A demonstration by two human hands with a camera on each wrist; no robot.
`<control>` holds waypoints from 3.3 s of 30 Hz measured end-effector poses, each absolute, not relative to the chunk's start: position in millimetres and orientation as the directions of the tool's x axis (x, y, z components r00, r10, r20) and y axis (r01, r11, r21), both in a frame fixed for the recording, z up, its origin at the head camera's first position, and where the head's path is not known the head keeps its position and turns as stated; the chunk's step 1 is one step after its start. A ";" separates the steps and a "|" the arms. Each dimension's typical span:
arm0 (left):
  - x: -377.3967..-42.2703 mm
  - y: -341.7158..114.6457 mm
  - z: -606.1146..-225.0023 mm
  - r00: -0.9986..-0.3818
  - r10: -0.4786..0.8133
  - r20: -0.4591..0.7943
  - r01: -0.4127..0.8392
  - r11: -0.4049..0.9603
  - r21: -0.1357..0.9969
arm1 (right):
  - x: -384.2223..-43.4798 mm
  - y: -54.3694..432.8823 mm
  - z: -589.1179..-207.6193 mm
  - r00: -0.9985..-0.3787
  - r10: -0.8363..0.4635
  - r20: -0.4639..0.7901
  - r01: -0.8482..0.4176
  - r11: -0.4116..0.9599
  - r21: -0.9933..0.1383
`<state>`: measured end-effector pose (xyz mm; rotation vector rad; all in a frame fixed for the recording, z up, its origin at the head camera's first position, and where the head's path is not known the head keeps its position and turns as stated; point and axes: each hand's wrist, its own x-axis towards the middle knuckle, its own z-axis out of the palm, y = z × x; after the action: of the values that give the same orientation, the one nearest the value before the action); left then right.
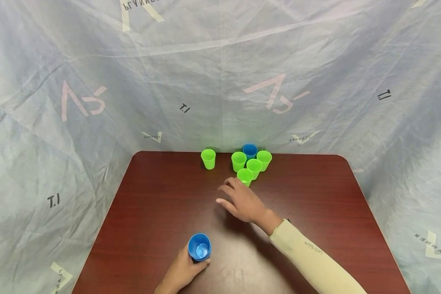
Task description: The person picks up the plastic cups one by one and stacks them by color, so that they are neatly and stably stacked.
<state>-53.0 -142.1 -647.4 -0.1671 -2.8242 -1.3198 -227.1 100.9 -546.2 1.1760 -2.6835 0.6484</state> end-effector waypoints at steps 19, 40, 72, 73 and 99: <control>-54.3 -141.2 -645.6 -0.997 0.075 0.025 0.066 0.607 0.792 | -286.9 126.2 -536.7 -0.773 -0.565 0.290 -0.634 0.656 -0.411; -55.6 -141.2 -643.7 -0.997 0.078 0.014 0.059 0.612 0.789 | -328.7 145.2 -546.7 -0.865 -0.434 0.252 -0.502 0.744 -0.441; -54.6 -142.4 -643.8 -0.997 0.068 -0.043 0.008 0.614 0.789 | -384.3 152.6 -553.8 -0.919 -0.391 0.052 -0.381 0.846 -0.373; -54.8 -142.7 -644.3 -0.997 0.067 -0.046 0.005 0.613 0.790 | -385.9 152.3 -553.5 -0.919 -0.391 0.046 -0.379 0.848 -0.370; -56.1 -142.9 -643.9 -0.994 0.082 -0.066 -0.003 0.599 0.801 | -412.4 153.6 -552.5 -0.918 -0.397 -0.023 -0.357 0.848 -0.391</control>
<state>-56.1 -142.9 -643.9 -0.0720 -2.8941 -1.4490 -412.4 153.6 -552.5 0.6379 -3.1188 0.6274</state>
